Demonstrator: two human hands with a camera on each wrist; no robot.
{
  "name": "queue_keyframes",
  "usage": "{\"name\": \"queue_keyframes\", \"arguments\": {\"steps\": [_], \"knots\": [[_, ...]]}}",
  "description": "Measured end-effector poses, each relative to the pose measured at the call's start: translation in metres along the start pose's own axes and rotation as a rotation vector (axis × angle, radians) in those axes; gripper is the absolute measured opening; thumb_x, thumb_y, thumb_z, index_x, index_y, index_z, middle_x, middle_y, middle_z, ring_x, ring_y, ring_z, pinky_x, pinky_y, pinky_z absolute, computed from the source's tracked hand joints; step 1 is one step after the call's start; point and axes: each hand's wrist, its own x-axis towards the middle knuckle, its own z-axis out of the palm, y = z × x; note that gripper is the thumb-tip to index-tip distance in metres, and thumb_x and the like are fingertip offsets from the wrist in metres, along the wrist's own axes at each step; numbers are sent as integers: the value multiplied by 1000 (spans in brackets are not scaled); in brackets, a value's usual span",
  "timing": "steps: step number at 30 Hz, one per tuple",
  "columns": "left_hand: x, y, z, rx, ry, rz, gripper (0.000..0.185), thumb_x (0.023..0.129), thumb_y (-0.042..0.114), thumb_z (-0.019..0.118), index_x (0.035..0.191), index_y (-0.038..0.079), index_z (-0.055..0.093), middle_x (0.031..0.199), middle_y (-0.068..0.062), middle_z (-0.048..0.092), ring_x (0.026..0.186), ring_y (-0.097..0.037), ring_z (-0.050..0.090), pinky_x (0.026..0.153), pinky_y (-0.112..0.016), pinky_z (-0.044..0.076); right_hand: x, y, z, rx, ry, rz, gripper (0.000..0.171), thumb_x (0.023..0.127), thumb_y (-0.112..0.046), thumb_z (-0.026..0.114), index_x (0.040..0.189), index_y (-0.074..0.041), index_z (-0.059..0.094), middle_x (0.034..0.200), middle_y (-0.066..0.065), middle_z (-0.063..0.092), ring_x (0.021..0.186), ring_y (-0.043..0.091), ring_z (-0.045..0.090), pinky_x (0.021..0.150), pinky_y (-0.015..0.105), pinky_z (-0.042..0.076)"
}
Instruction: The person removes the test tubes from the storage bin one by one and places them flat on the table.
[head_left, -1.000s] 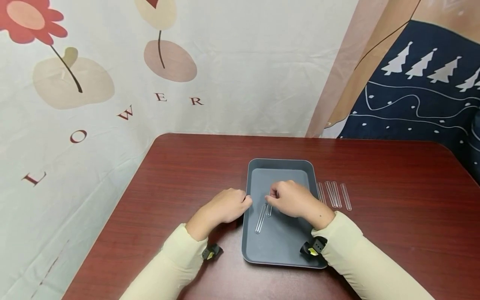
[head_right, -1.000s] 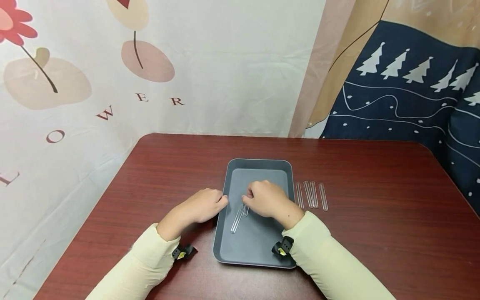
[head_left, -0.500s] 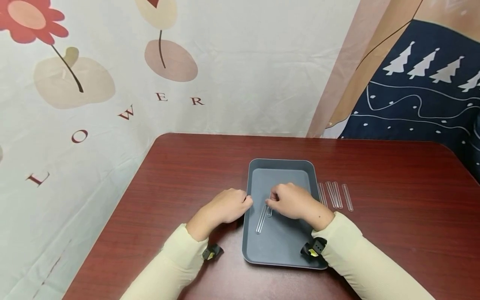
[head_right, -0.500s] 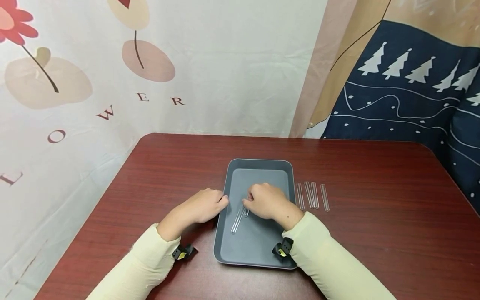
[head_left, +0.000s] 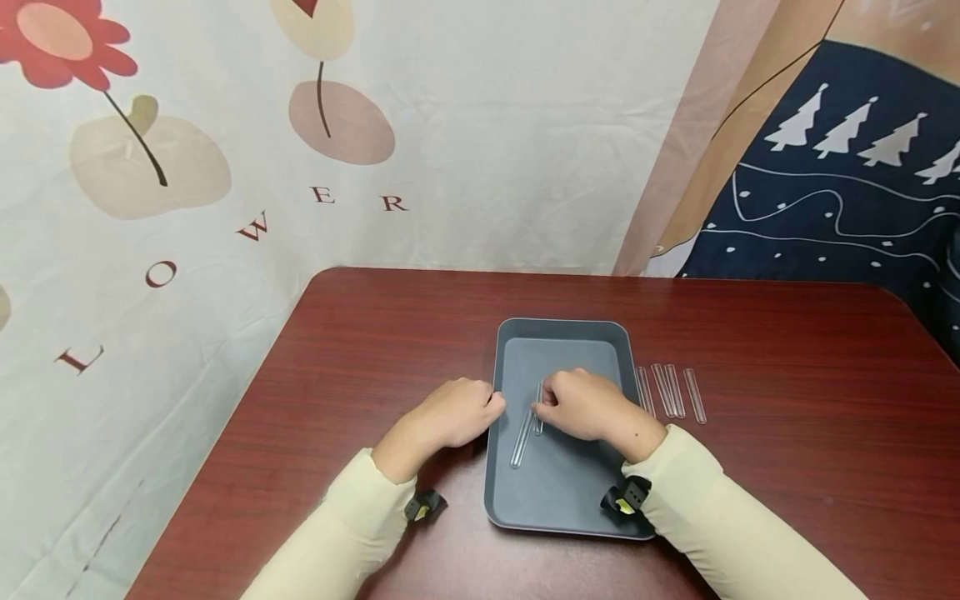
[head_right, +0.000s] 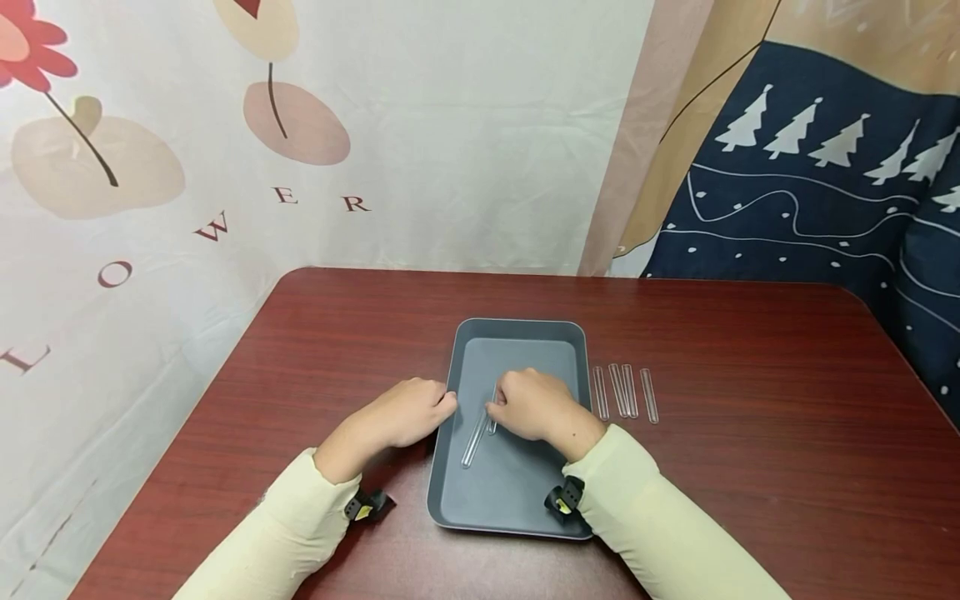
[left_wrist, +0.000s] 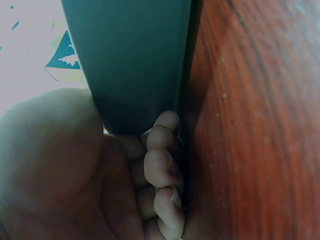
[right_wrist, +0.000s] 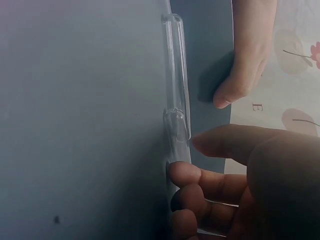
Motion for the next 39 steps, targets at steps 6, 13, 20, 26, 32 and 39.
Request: {"name": "queue_keyframes", "arguments": {"steps": [6, 13, 20, 26, 32, 39], "knots": [[0, 0, 0, -2, -3, 3, 41, 98, 29, 38, 58, 20, 38, 56, 4, 40, 60, -19, 49, 66, -37, 47, 1, 2, 3, -17, 4, -4, 40, 93, -28, 67, 60, -18, 47, 54, -6, 39, 48, 11, 41, 49, 26, 29], [0, -1, 0, -7, 4, -2, 41, 99, 29, 39, 59, 19, 41, 58, 1, 45, 63, -20, 51, 69, -39, 48, 1, 2, 4, -23, 5, -22, 41, 93, -29, 68, 60, -18, 46, 54, -7, 38, 48, 11, 40, 48, 25, 28], [1, -1, 1, -2, 13, 9, 41, 99, 29, 39, 59, 19, 42, 58, 1, 47, 62, -20, 51, 68, -40, 48, -1, 2, 3, -17, 9, -19, 44, 92, -29, 69, 57, -19, 44, 53, -7, 36, 48, 10, 38, 48, 25, 27], [1, -1, 1, 1, 12, 9, 42, 99, 29, 39, 58, 19, 41, 57, 2, 44, 61, -20, 49, 67, -40, 48, -1, 2, 3, -6, 0, -16, 46, 92, -29, 69, 56, -20, 43, 52, -8, 35, 46, 9, 36, 47, 25, 26], [1, 0, 0, 4, 12, 19, 42, 99, 28, 39, 58, 19, 39, 57, 2, 44, 61, -20, 49, 67, -41, 48, -1, 2, 2, -8, -1, -19, 45, 92, -29, 69, 55, -20, 44, 52, -8, 36, 46, 9, 37, 47, 25, 26], [1, 0, 0, 3, 7, 19, 42, 99, 28, 39, 58, 19, 39, 57, 3, 42, 61, -19, 49, 66, -39, 47, -1, 2, 3, -9, -5, -23, 42, 91, -28, 70, 56, -19, 47, 52, -8, 37, 46, 9, 39, 47, 25, 27]]}}
